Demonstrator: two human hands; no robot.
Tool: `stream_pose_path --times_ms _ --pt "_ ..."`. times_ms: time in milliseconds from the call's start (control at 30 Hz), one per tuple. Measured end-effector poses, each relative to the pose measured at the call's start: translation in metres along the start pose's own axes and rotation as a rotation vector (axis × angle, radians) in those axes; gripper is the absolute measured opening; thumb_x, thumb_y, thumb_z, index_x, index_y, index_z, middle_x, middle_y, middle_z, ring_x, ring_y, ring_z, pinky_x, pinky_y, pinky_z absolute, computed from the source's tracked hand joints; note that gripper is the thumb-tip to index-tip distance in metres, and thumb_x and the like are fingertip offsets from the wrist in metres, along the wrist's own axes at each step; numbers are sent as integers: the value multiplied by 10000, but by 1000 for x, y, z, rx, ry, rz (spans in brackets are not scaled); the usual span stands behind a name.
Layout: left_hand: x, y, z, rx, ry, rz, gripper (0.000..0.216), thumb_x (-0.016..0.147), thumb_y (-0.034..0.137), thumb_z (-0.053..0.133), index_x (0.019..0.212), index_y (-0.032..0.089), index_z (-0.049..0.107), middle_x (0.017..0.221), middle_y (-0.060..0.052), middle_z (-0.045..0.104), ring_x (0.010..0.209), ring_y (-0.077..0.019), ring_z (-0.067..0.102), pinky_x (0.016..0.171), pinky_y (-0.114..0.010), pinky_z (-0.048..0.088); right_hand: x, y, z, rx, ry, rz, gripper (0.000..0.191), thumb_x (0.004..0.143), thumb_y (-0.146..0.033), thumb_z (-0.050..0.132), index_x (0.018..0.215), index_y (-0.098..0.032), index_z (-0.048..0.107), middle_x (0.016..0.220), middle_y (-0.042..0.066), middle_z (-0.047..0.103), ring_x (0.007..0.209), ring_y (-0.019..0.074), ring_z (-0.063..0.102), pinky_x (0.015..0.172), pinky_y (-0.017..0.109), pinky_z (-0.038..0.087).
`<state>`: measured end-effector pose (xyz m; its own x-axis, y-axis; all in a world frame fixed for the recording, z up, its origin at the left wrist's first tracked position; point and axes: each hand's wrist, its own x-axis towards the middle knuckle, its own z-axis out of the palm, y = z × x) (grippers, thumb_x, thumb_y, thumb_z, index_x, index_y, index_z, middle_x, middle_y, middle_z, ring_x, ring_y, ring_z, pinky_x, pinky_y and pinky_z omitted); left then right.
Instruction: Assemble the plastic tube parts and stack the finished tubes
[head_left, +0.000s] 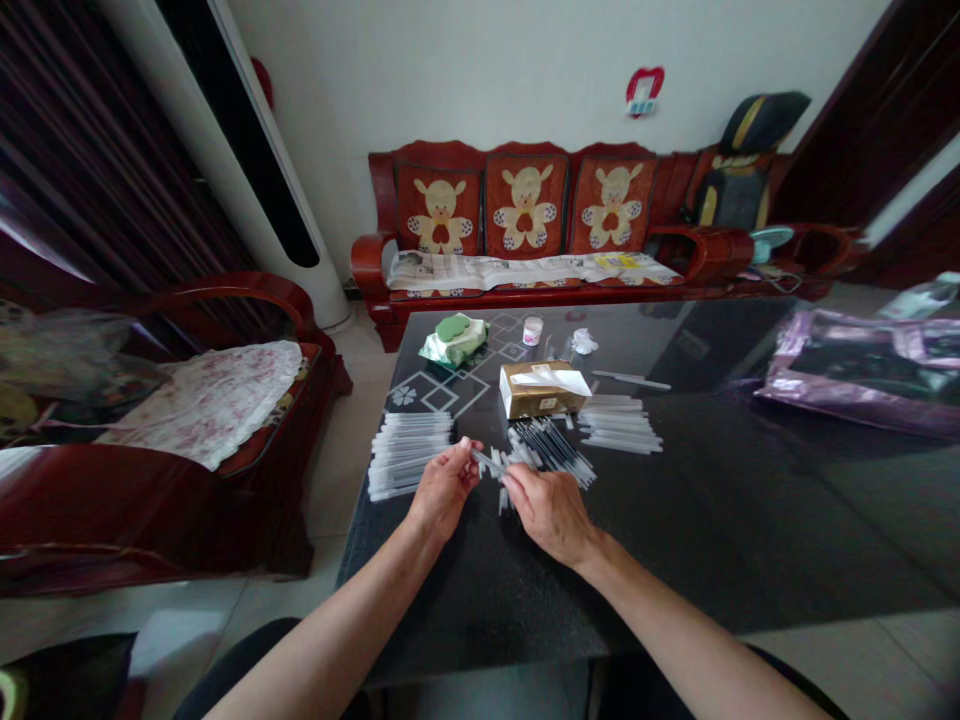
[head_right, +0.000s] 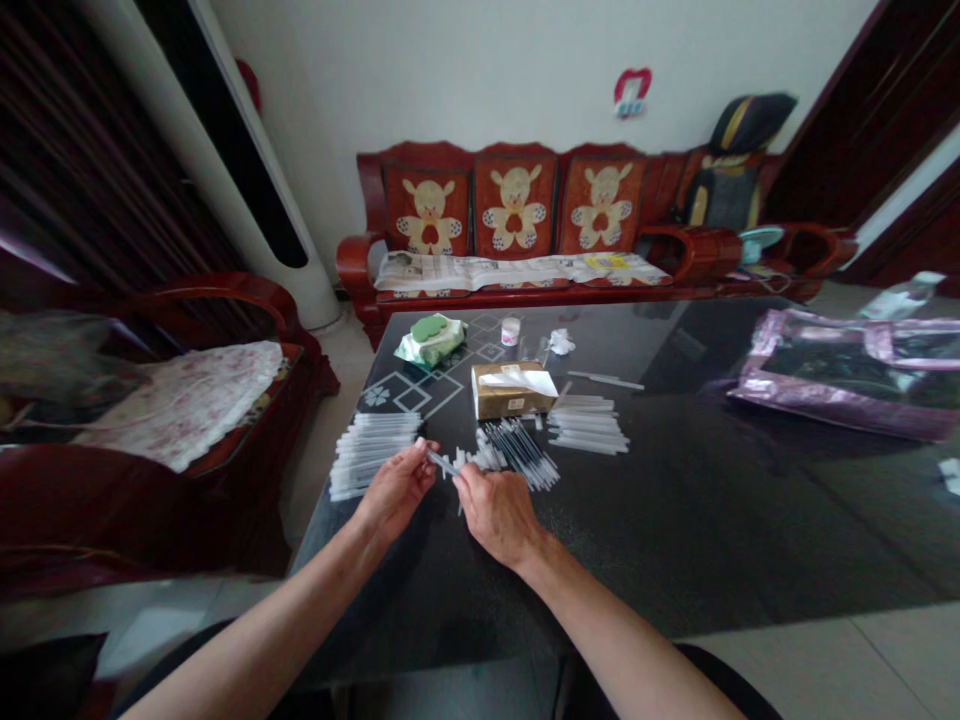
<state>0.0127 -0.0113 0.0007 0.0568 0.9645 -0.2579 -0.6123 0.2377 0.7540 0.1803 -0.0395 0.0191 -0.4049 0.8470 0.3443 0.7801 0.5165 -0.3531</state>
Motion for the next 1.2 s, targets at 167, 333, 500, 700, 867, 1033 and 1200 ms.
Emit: stream_pose_path --times_ms 167,333,500,700,867,1033,1200 --pt "-5 -7 3 -14 17 88 316 687 375 763 771 85 672 524 54 429 459 -19 338 412 -124 255 -1 -6 0 54 -8 46 304 956 -297 353 787 -177 576 603 30 615 525 143 547 548 279 287" --pt "-7 -7 6 -57 1 123 282 699 352 755 770 93 668 550 44 449 469 -25 324 423 -139 241 2 -5 0 516 -27 154 360 942 -321 382 663 -171 552 574 0 530 561 116 500 573 242 344" --pt "-8 -8 7 -84 10 109 264 678 323 771 753 91 669 545 44 456 468 -24 333 427 -138 254 3 -2 4 987 -106 411 353 899 -396 452 683 -153 590 432 -66 346 388 64 303 407 205 248" --pt "-8 -8 8 -103 12 117 246 679 310 773 746 95 675 529 46 449 465 -24 346 438 -128 288 0 -6 11 1420 -233 642 318 830 -456 536 697 -168 543 377 -117 256 304 40 139 297 188 117" --pt "-7 -7 7 -87 25 120 260 679 331 770 741 97 678 536 43 462 464 -23 354 444 -130 305 0 -5 17 1278 -184 577 325 874 -443 467 705 -176 539 394 -105 256 322 57 185 326 202 170" --pt "-6 -5 3 19 48 103 297 681 364 763 751 85 691 530 34 470 461 -28 368 430 -139 292 2 -4 11 590 3 179 348 921 -335 431 633 -172 537 556 -7 505 537 107 467 535 240 332" --pt "-6 -8 2 -1 87 72 307 661 376 774 727 90 686 547 30 496 473 -24 387 445 -135 297 -3 -3 12 150 23 37 318 948 -300 374 739 -172 576 589 30 583 514 127 502 552 278 300"
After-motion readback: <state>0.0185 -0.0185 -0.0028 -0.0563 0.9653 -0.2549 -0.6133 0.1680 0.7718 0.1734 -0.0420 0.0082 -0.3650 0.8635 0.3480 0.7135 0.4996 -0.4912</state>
